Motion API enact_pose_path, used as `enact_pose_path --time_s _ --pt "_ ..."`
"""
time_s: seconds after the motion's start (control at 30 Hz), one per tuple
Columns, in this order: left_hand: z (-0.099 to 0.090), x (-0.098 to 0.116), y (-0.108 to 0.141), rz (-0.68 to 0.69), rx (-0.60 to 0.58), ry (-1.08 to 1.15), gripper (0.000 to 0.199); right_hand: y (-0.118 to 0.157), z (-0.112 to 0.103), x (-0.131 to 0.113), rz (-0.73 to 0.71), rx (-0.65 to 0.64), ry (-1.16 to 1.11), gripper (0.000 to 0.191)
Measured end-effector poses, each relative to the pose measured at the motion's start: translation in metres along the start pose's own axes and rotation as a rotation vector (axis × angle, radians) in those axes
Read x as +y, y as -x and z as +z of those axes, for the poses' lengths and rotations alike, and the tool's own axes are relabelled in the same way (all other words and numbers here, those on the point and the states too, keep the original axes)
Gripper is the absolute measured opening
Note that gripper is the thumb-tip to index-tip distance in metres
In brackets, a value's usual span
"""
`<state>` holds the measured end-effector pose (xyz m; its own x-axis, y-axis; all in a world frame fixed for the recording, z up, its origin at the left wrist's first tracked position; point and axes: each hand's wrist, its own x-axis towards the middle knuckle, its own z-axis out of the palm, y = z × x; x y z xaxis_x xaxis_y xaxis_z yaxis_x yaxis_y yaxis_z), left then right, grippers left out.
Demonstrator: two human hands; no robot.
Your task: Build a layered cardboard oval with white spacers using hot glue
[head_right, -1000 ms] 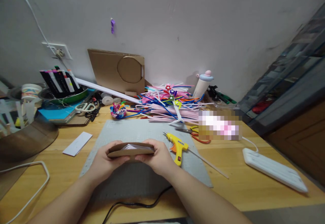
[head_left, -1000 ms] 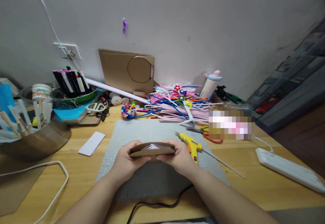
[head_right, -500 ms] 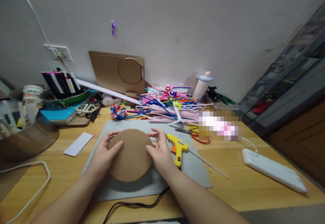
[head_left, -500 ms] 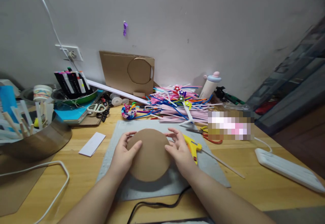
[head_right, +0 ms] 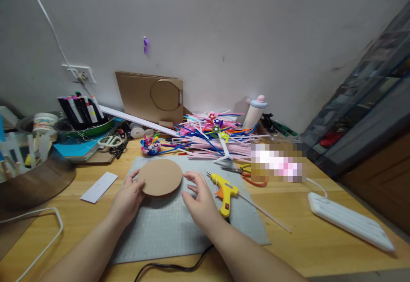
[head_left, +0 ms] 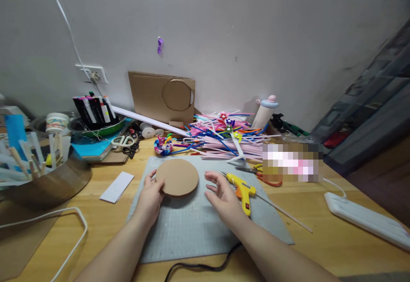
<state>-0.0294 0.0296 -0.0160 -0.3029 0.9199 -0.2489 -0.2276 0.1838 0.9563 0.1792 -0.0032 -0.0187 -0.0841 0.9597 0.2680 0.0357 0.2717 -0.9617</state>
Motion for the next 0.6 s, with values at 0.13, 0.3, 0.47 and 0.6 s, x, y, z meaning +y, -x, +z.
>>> enact_pose_path --time_s 0.13,0.3,0.47,0.6 --pt "-0.005 0.004 -0.007 0.146 0.049 -0.09 0.061 -0.007 -0.007 -0.006 -0.044 0.04 0.097 0.029" --pt "-0.014 0.011 -0.003 0.291 0.197 -0.23 0.063 -0.006 -0.03 -0.033 -0.043 -0.023 0.296 0.028" --pt "-0.007 0.008 0.019 0.39 0.086 -0.325 0.053 0.019 -0.068 -0.048 0.06 -0.15 0.708 0.018" --pt "0.002 0.003 0.043 0.408 -0.159 -0.463 0.035 0.038 -0.093 -0.036 0.275 -0.18 0.953 0.027"
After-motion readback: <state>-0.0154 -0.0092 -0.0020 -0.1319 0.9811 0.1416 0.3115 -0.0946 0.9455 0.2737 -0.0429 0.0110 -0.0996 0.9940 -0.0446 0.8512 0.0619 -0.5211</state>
